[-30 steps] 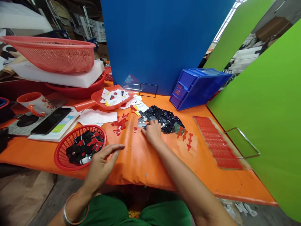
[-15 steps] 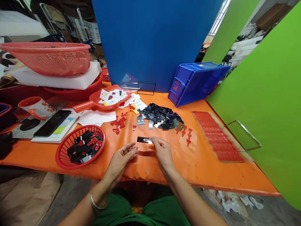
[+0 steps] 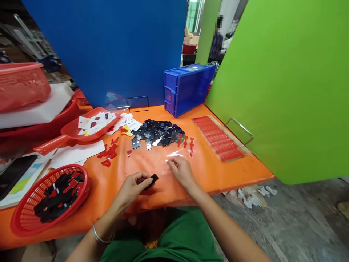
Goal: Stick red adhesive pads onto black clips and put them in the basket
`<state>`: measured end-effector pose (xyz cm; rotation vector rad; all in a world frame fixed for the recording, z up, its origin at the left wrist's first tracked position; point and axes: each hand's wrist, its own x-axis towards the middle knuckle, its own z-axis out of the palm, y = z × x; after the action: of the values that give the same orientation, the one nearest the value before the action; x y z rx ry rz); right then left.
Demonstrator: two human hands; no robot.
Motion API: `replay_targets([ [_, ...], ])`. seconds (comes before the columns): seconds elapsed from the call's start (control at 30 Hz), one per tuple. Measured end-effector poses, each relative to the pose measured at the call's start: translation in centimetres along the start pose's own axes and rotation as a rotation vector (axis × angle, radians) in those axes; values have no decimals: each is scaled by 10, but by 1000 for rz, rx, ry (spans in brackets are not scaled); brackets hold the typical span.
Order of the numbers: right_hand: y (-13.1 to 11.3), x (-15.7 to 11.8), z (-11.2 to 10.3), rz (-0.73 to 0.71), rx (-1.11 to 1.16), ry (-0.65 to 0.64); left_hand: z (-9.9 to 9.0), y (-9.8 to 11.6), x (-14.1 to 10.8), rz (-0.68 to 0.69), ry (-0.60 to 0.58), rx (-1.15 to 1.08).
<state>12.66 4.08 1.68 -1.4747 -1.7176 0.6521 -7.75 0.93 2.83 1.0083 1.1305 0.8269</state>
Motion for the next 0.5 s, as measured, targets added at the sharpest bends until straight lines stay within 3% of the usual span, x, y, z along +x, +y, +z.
replay_targets([
  [0.07, 30, 17, -18, 31, -202, 177, 10, 2, 5, -28, 0, -106],
  [0.13, 57, 30, -33, 105, -366, 246, 20, 5, 12, -59, 5, -177],
  [0.27, 86, 45, -48, 222, -469, 177, 40, 10, 34, -79, -1, -249],
  [0.5, 91, 57, -55, 239, -419, 91, 81, 23, 83, -121, -15, -271],
])
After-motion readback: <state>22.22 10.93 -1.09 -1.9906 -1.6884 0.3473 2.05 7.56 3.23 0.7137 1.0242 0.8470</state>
